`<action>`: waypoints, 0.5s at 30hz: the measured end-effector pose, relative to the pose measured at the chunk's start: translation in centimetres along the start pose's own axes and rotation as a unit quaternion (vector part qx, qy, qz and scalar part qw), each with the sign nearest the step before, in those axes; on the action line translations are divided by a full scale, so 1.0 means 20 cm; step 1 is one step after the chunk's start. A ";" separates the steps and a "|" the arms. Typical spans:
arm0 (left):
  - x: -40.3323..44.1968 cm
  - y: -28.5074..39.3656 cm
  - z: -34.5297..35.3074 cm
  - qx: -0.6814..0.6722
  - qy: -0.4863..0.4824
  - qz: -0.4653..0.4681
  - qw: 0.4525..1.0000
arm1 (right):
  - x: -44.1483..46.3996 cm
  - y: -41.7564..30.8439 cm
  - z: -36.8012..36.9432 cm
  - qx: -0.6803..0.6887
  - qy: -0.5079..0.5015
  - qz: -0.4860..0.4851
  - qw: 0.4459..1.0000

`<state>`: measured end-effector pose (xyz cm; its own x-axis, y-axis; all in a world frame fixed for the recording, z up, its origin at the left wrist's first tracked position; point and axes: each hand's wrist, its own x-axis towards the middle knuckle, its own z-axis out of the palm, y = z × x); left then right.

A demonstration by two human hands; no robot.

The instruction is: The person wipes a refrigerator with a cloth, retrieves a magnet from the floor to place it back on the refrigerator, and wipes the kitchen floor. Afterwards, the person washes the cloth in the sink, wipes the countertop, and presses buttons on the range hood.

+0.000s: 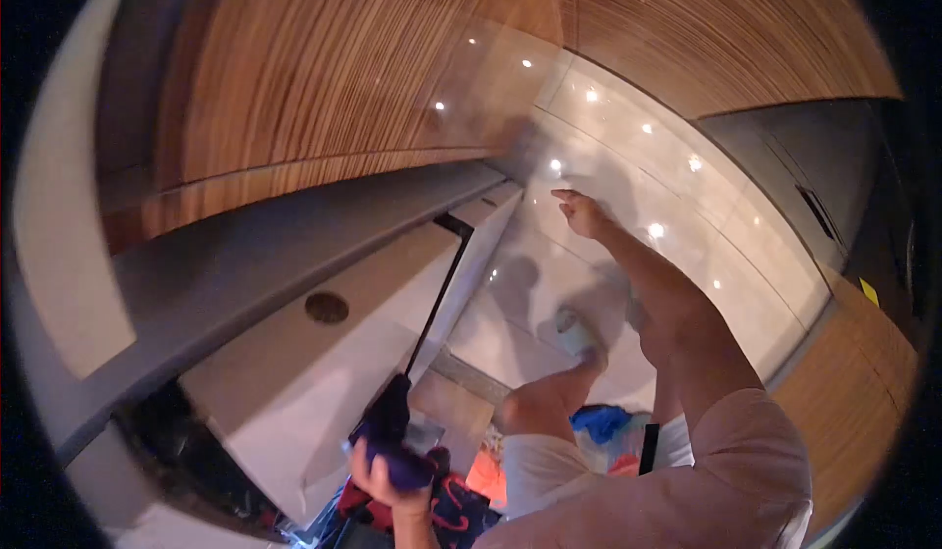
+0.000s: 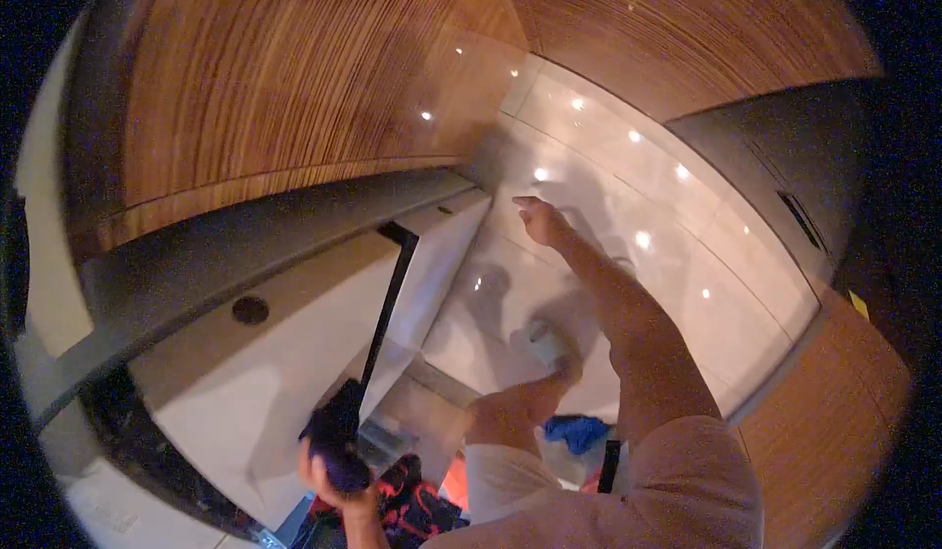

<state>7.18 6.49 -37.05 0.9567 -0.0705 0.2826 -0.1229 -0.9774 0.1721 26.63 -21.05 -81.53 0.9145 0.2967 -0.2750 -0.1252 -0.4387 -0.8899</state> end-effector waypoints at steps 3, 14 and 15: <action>-0.05 -0.14 0.04 0.151 0.038 0.078 0.985 | 0.29 0.11 0.14 -0.025 -0.036 -0.066 0.997; 0.11 -0.43 0.30 0.379 0.278 0.400 0.787 | 1.06 0.36 0.64 -0.078 -0.097 -0.202 0.972; 0.07 -0.45 0.31 0.397 0.270 0.379 0.791 | 1.10 0.39 0.67 -0.088 -0.098 -0.200 0.971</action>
<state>11.19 13.90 -43.99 0.4089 -0.8109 0.4187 -0.1973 -0.5265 -0.8270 40.68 -6.66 -99.46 0.7838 0.6211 0.0006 0.3082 -0.3882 -0.8685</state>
